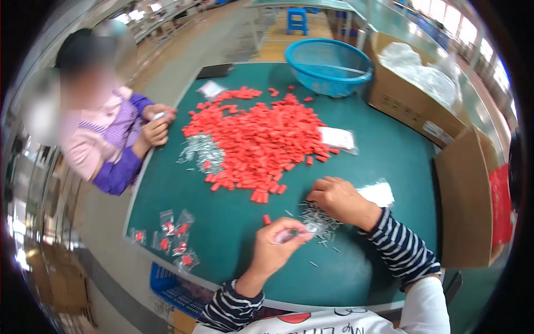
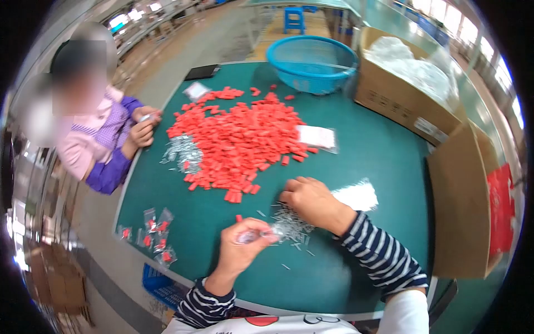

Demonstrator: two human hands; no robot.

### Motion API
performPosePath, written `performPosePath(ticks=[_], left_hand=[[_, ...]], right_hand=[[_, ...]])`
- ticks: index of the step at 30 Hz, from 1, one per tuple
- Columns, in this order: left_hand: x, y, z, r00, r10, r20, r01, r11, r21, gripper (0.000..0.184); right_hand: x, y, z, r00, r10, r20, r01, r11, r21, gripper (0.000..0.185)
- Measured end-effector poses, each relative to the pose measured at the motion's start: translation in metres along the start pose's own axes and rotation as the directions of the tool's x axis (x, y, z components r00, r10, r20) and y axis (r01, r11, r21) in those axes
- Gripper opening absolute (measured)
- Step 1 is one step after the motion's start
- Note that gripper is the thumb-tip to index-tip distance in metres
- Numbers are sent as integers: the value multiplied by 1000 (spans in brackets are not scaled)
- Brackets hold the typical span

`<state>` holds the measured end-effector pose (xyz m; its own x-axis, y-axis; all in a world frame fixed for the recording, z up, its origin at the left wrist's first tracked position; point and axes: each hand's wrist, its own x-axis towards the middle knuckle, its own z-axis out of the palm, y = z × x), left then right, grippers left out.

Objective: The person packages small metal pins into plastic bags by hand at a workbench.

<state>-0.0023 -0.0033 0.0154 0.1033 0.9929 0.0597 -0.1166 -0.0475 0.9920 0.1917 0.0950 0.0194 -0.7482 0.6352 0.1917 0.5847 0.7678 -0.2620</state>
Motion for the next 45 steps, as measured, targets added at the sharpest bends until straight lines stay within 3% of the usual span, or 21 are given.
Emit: performPosePath(ticks=[3,7,9,13,15,21,27,30,39,45], left_hand=[[1,0,-2,999,20,48,-19,1000,-25,12],[3,0,-5,989,98,110,-101,995,18,11],[3,-1,-6,991,79,104,-72,995,-76,11],[2,1,-6,995,-5,99,29,969,-246,10],[1,-2,-6,997,-24,73,38,980,-195,10],[2,1,-4,999,-21,26,22,998,-65,14],[5,-4,-5,996,67,60,-65,997,-31,13],[4,-6,-4,995,64,71,-58,996,-73,13],[3,-2,-1,997,27,74,-27,1000,-10,22],[2,-3,0,996,51,72,-53,998,26,23]], right_hand=[[9,-12,-19,988,-58,146,83,982,-169,13],[16,-15,-20,974,-57,219,106,970,-219,10],[17,-15,-17,971,-15,237,68,974,-218,9],[10,-11,-14,986,14,168,5,994,-109,10],[2,-8,-14,992,28,121,-22,999,-49,9],[-19,-7,-17,983,182,20,-176,914,366,14],[-37,-6,-11,954,300,-27,-242,818,521,13],[-40,-17,-20,899,439,7,-348,703,620,9],[-52,-37,-24,823,568,2,-273,392,878,10],[-54,-44,-24,819,573,-16,-187,294,937,10]])
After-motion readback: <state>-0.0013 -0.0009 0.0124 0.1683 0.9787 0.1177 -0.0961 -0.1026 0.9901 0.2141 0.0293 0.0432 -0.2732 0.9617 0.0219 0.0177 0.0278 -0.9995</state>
